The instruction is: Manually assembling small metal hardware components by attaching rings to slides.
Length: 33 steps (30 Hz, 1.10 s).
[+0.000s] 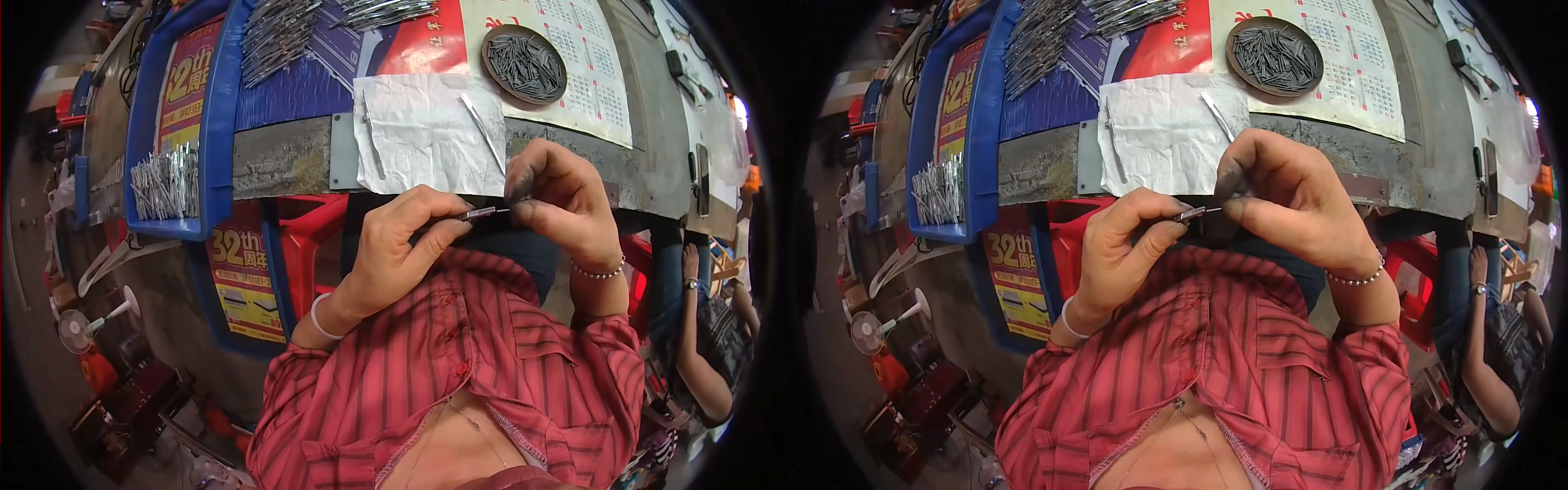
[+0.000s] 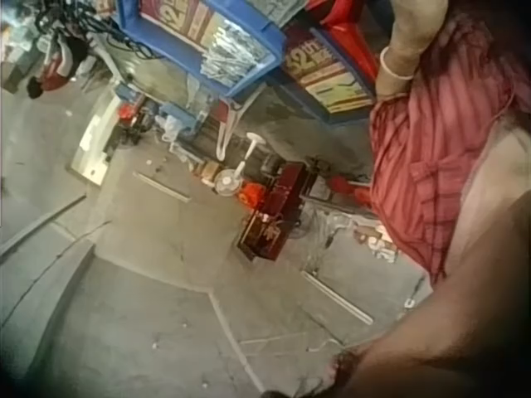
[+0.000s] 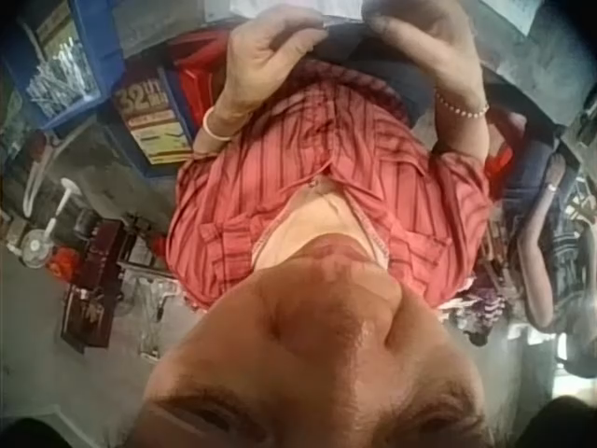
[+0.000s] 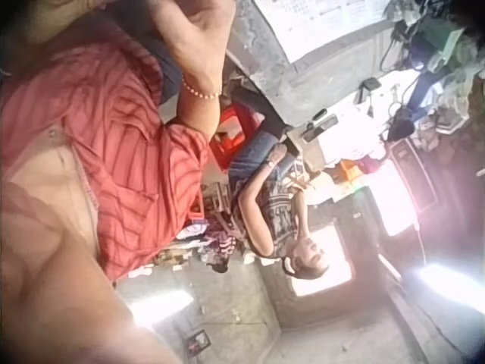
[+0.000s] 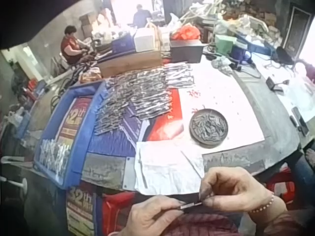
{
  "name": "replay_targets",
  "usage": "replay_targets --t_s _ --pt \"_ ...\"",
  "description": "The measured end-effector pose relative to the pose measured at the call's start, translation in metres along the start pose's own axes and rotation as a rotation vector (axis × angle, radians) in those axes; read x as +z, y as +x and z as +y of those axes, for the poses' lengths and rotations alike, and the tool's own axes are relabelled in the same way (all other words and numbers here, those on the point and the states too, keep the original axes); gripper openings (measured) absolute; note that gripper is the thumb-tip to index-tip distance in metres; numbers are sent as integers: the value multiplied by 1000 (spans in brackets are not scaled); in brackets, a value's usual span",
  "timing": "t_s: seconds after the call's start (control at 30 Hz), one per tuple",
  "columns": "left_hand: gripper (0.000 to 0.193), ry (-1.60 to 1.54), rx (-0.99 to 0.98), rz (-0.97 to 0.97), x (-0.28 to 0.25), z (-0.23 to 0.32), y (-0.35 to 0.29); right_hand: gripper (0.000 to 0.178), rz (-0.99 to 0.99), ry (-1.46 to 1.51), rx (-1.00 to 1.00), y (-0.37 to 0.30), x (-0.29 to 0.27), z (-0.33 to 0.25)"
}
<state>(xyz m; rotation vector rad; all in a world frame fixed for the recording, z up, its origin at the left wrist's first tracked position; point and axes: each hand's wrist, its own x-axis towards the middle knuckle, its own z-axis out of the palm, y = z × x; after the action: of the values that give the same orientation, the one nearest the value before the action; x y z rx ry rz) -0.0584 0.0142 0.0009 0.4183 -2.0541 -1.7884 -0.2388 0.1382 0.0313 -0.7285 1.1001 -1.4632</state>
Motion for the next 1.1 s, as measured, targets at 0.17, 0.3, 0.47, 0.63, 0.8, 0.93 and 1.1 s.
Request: replay_targets --t_s 0.17,0.3,0.47,0.63,0.8,0.93,1.1 --pt "13 36 89 2 0 -2 -3 17 -5 -28 -29 -1 4 1" --pt "14 49 100 7 -1 -3 -2 17 10 -16 30 -1 7 -1" --pt "15 54 106 6 -1 -4 -1 18 8 12 13 0 5 0" --pt "15 51 103 3 -1 -6 0 18 25 -17 19 2 5 1" --pt "15 53 81 1 -2 -6 0 18 28 -5 28 2 4 1" --pt "14 59 86 3 -3 -6 1 18 30 20 46 4 4 1" --pt "15 92 110 2 -4 -6 2 18 19 15 56 4 2 4"
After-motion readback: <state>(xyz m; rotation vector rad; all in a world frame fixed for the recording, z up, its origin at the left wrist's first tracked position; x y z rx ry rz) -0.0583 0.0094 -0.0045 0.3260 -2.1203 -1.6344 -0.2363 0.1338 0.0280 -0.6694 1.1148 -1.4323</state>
